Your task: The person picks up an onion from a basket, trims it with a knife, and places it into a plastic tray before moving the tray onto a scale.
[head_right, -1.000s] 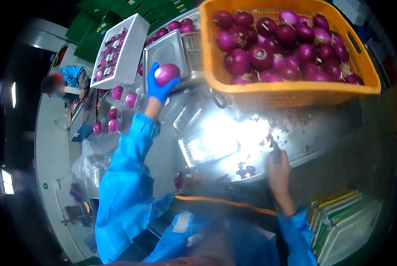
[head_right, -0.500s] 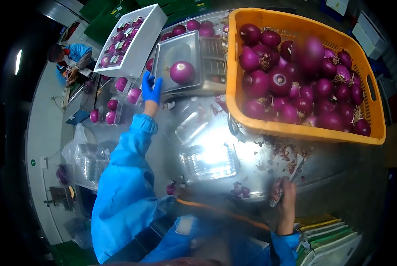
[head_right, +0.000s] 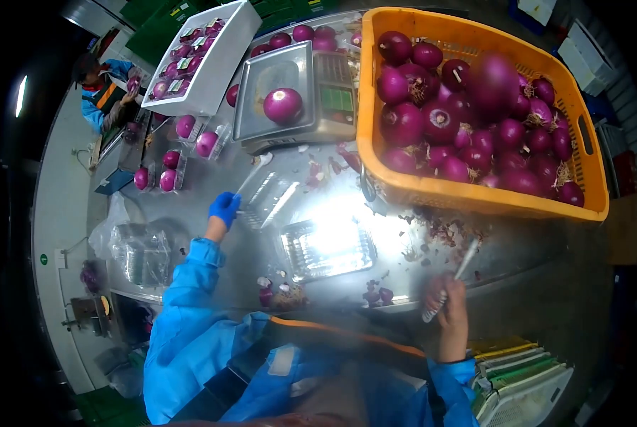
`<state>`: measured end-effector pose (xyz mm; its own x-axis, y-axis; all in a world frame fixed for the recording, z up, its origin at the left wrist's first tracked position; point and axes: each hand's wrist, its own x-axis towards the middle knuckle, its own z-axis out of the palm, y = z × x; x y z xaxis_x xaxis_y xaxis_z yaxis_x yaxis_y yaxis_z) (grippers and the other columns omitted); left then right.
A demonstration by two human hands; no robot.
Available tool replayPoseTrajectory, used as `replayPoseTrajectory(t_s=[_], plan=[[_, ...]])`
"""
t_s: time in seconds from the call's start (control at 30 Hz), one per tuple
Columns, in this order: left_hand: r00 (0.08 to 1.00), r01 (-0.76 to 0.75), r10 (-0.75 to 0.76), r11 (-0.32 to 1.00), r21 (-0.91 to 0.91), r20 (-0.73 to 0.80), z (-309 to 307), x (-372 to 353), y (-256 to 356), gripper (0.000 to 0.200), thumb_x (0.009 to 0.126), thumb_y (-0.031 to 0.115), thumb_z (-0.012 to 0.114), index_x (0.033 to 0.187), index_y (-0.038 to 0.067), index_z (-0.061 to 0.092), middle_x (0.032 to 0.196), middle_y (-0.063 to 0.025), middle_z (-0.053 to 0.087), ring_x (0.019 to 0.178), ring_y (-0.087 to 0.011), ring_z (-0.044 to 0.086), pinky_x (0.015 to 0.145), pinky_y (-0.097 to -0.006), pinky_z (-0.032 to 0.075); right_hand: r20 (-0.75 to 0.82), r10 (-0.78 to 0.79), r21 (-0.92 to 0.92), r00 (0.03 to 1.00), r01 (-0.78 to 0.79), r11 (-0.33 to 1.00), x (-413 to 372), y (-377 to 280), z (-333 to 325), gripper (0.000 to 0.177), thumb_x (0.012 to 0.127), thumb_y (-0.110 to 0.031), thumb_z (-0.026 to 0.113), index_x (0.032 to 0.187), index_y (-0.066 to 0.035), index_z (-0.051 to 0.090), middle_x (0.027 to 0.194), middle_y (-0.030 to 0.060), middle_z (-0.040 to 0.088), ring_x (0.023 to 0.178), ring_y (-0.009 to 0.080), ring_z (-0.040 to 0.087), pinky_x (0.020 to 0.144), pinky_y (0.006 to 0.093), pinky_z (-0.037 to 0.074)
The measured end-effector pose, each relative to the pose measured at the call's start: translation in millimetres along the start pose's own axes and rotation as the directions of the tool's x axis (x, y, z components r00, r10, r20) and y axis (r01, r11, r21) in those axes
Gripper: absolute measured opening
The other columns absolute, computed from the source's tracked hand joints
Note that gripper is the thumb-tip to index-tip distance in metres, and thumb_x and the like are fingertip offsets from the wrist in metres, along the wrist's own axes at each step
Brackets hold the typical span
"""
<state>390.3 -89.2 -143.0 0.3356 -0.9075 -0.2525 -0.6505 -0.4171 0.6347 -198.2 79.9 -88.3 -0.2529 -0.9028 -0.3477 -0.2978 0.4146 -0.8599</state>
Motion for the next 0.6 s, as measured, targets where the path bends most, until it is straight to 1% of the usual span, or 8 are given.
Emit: replayPoseTrajectory(t_s=[0.03,0.13,0.17,0.23,0.27,0.3,0.43,0.6], plan=[[0.994,0.108,-0.107,0.994,-0.033,0.031,-13,-1,-6,0.035,0.084,0.024,0.073,0.113,0.007,0.067,0.095,-0.0119,0.067,0.084,-0.0258,0.063,0.077,-0.0367,0.051,-0.058,-0.093,-0.221,0.994,0.078,0.972,-2,2,-2,0.025,0.094,-0.024,0.061,0.083,-0.002,0.057,0.071,0.0045,0.059,0.063,0.0208,0.059,0.054,0.0358,0.044],[0.946,-0.199,0.280,0.899,0.389,-0.162,-32,-14,-12,0.045,0.084,0.021,0.074,0.124,0.006,0.061,0.107,-0.0136,0.064,0.096,-0.0247,0.062,0.082,-0.0368,0.050,-0.090,-0.397,-0.788,0.913,0.179,0.589,-8,1,-4,0.028,0.092,-0.029,0.063,0.082,-0.003,0.056,0.073,0.0113,0.064,0.064,0.0305,0.064,0.057,0.0428,0.047],[0.944,-0.124,0.251,0.871,0.476,-0.215,-37,-13,8,0.057,0.083,0.018,0.076,0.133,0.004,0.053,0.121,-0.0162,0.058,0.110,-0.0262,0.060,0.091,-0.0388,0.049,-0.142,-0.355,-0.701,0.924,0.160,0.695,-12,-8,-7,0.023,0.087,-0.026,0.066,0.087,-0.004,0.060,0.081,0.0192,0.064,0.071,0.0386,0.064,0.061,0.0467,0.048],[0.784,-0.481,0.507,0.861,0.166,-0.359,-29,8,31,0.071,0.077,0.023,0.081,0.137,0.004,0.048,0.127,-0.0175,0.057,0.117,-0.0302,0.058,0.098,-0.0395,0.047,-0.286,-0.346,-0.450,0.894,0.194,0.872,-8,-15,-1,0.021,0.086,-0.026,0.066,0.090,-0.006,0.061,0.080,0.0204,0.064,0.073,0.0408,0.062,0.061,0.0474,0.048],[0.742,-0.562,0.580,0.812,0.160,-0.335,-27,10,66,0.073,0.076,0.023,0.082,0.137,0.003,0.048,0.131,-0.0177,0.055,0.120,-0.0312,0.055,0.101,-0.0406,0.045,-0.358,-0.318,-0.305,0.878,0.212,0.929,-7,-20,4,0.020,0.086,-0.026,0.067,0.092,-0.007,0.062,0.079,0.0211,0.063,0.073,0.0419,0.062,0.061,0.0477,0.048],[0.692,-0.640,0.650,0.754,0.150,-0.315,-23,9,112,0.075,0.074,0.022,0.083,0.138,0.003,0.048,0.134,-0.0179,0.053,0.124,-0.0323,0.053,0.104,-0.0416,0.043,-0.283,-0.191,-0.429,0.940,0.054,0.902,-10,-38,6,0.022,0.086,-0.020,0.068,0.101,-0.004,0.065,0.084,0.0227,0.066,0.077,0.0440,0.062,0.064,0.0449,0.050],[0.501,-0.787,0.833,0.552,0.276,-0.235,15,42,227,0.085,0.072,0.028,0.084,0.142,0.004,0.041,0.142,-0.0182,0.046,0.131,-0.0368,0.045,0.110,-0.0428,0.037,-0.025,-0.213,-0.545,0.977,0.166,0.822,-11,-34,26,0.024,0.086,-0.021,0.068,0.102,-0.004,0.066,0.079,0.0247,0.064,0.076,0.0453,0.062,0.063,0.0470,0.049],[0.760,-0.560,0.649,0.679,0.474,-0.032,50,84,286,0.095,0.062,0.043,0.086,0.144,0.021,0.042,0.143,-0.0201,0.043,0.130,-0.0403,0.045,0.105,-0.0463,0.042,0.006,-0.289,-0.525,0.957,0.249,0.813,-14,-32,41,0.019,0.087,-0.023,0.065,0.094,-0.006,0.064,0.083,0.0196,0.066,0.076,0.0416,0.064,0.065,0.0481,0.049]])
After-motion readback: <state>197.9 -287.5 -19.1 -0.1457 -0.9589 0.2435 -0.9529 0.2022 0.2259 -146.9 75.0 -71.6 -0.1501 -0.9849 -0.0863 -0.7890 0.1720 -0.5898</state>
